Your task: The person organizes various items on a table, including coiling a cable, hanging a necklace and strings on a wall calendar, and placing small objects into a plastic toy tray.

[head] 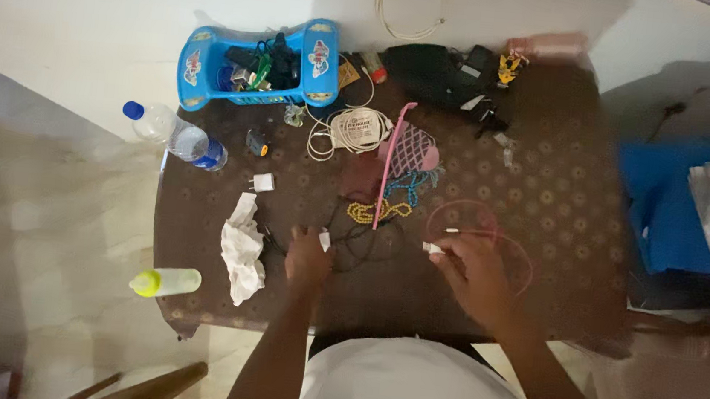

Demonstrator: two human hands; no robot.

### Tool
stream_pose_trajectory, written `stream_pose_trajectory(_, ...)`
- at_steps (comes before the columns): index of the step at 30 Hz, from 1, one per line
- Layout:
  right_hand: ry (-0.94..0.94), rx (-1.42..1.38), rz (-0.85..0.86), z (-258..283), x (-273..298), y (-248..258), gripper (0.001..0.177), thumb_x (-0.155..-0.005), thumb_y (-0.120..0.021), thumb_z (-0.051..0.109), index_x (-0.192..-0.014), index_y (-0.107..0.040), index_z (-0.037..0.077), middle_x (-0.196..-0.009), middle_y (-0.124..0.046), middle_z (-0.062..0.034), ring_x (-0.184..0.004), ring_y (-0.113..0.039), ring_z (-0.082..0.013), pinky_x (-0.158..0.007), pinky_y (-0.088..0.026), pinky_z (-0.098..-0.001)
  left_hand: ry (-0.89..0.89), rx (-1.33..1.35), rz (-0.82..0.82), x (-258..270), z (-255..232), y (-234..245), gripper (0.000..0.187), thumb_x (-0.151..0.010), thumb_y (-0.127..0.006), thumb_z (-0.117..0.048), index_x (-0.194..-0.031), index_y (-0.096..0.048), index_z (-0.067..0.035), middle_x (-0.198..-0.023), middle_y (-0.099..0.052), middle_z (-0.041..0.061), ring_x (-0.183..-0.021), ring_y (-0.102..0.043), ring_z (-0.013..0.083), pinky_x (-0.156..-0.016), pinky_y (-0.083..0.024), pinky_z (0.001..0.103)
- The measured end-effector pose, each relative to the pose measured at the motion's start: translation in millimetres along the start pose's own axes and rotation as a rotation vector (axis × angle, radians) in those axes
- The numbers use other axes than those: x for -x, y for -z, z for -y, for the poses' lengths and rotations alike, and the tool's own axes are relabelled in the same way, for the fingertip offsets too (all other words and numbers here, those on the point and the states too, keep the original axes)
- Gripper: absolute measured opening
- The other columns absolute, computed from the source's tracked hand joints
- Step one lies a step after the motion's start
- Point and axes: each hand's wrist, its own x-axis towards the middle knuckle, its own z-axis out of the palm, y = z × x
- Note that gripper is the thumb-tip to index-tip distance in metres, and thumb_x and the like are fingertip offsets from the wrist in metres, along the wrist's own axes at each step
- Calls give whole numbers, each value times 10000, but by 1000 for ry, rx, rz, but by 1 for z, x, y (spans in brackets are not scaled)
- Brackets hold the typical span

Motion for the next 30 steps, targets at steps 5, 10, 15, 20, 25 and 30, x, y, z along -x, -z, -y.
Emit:
stream_pose_trajectory(5, 222, 239, -286, 6, 12, -20, 214, -899, -682, 237, -1072, -738, 123, -1063, -740, -95, -1059, -615, -359, -912, -450, -465, -36, -83, 11, -25, 7, 0, 689, -920, -716, -583, -1323, -563, -45, -1424, -499, 199, -1371, -473, 386, -1081, -467, 516)
stream_pose_trajectory(10, -8, -34, -132, 15, 11, -29, 240, -967, -622, 190, -1145, -709, 54, -988, -679, -159, -890, -640, -297, -788, -492, -393, -195, 39, -404, -109, 70, -4, 634, -950, -610, -175, -1526, -466, 47, -1541, -484, 265, -1408, -447, 429, -1152, -424, 503)
stream_pose_trajectory(15, -363, -42, -16, 43, 2, -30, 242, -1000, -607, 230, -1141, -744, 89, -844, -693, -134, -716, -654, -257, -665, -508, -363, -256, 31, -235, -146, 99, 35, 621, -838, -732, -130, -1411, -512, -36, -1519, -419, 257, -1410, -370, 481, -1110, -385, 525)
stream_pose_trajectory(20, -199, -83, -56, 74, -17, -27, 261, -980, -607, 250, -1158, -716, 94, -960, -745, -92, -793, -704, -209, -701, -548, -338, -290, 211, -114, -153, 84, 43, 706, -814, -846, -185, -1379, -494, 47, -1427, -514, 282, -1291, -505, 484, -1036, -419, 553)
stream_pose_trajectory(25, -52, -38, 16, 80, -38, -25, 241, -978, -618, 255, -1103, -713, 73, -958, -737, -101, -802, -707, -248, -691, -549, -358, -492, 1081, 128, -81, 36, 31, 497, -880, -842, -67, -1259, -522, -75, -1209, -576, 140, -1080, -590, 247, -883, -534, 390)
stream_pose_trajectory(30, -76, 39, 183, 90, -52, -29, 232, -948, -671, 308, -1039, -741, 107, -823, -732, -100, -725, -711, -259, -653, -522, -394, -482, 1599, 445, 22, 0, 57, 239, -917, -716, -72, -1112, -581, -103, -936, -685, 52, -860, -666, 151, -754, -531, 293)
